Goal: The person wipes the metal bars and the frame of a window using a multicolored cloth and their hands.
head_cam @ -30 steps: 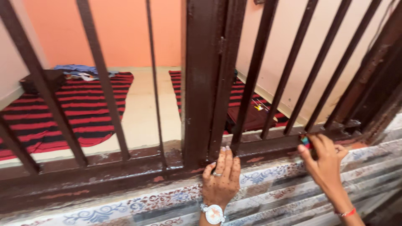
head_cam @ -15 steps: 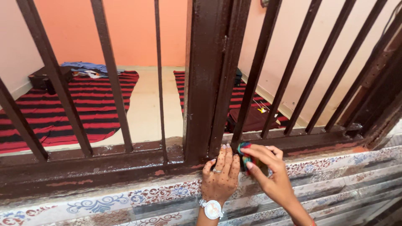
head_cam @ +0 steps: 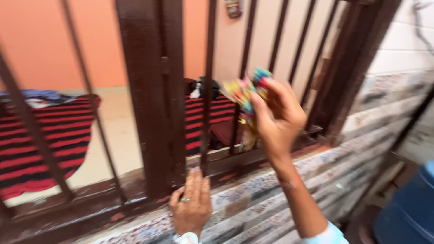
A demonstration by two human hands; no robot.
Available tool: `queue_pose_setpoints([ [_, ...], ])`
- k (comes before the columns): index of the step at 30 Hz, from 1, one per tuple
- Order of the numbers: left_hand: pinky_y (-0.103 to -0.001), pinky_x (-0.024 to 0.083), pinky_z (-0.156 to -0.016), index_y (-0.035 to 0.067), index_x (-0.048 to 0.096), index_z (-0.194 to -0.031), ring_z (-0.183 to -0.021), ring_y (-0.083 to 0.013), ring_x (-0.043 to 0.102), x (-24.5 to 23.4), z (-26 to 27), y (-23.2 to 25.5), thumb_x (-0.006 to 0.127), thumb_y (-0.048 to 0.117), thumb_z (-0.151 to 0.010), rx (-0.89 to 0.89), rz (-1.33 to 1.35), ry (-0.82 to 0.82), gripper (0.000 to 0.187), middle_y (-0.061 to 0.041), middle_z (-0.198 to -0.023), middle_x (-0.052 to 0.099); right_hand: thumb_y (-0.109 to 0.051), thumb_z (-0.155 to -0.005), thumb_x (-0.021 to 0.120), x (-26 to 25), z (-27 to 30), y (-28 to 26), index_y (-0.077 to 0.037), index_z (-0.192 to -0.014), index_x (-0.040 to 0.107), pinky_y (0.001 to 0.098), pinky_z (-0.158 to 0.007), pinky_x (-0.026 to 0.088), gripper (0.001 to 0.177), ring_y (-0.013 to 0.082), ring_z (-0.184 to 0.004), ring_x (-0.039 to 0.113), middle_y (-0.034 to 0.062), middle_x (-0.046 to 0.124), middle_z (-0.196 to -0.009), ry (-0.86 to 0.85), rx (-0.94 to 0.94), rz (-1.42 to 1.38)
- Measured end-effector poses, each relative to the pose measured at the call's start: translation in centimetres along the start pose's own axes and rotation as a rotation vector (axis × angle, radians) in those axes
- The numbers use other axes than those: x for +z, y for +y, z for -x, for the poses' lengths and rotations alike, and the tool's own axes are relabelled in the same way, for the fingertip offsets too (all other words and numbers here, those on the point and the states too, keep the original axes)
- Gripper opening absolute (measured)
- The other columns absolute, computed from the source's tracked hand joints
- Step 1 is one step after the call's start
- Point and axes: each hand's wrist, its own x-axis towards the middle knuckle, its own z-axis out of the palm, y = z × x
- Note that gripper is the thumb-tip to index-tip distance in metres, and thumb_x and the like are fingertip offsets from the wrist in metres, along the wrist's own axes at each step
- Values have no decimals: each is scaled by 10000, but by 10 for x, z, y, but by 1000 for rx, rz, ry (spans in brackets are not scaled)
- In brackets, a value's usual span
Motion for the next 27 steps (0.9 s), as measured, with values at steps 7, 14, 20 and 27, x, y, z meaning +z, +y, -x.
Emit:
queue_pose_setpoints([
  [7,-427,353,-976,152,661,-1186,-1252,-140,612,0,-4,2,633,198,-933,-20,28,14,258,-28,-1326,693,-142,-1017,717,49,-27,16,4,-1087,485,318,-661,462,283,174,-738,554,72,546,-876,81,-189,271],
  [14,-416,351,-973,160,687,-1144,-1253,-123,615,-4,-6,2,638,195,-938,-32,1,16,215,-6,-1321,700,-226,-1034,597,59,-18,22,-40,-997,578,248,-521,396,191,37,-589,491,-19,552,-659,23,154,63],
  [20,-417,357,-962,149,707,-1123,-1206,-132,637,3,-5,1,642,194,-885,-27,13,85,251,-32,-1282,717,-272,-1135,629,57,-13,47,-58,-878,551,242,-569,348,343,16,-673,429,-32,499,-752,-56,209,-364],
  [27,-412,342,-947,91,713,-1094,-1174,-175,656,9,-3,-1,627,194,-847,-23,72,121,281,-97,-1237,725,-367,-1028,597,46,-8,44,-90,-901,540,276,-347,358,311,116,-358,462,31,527,-591,-212,601,-752],
])
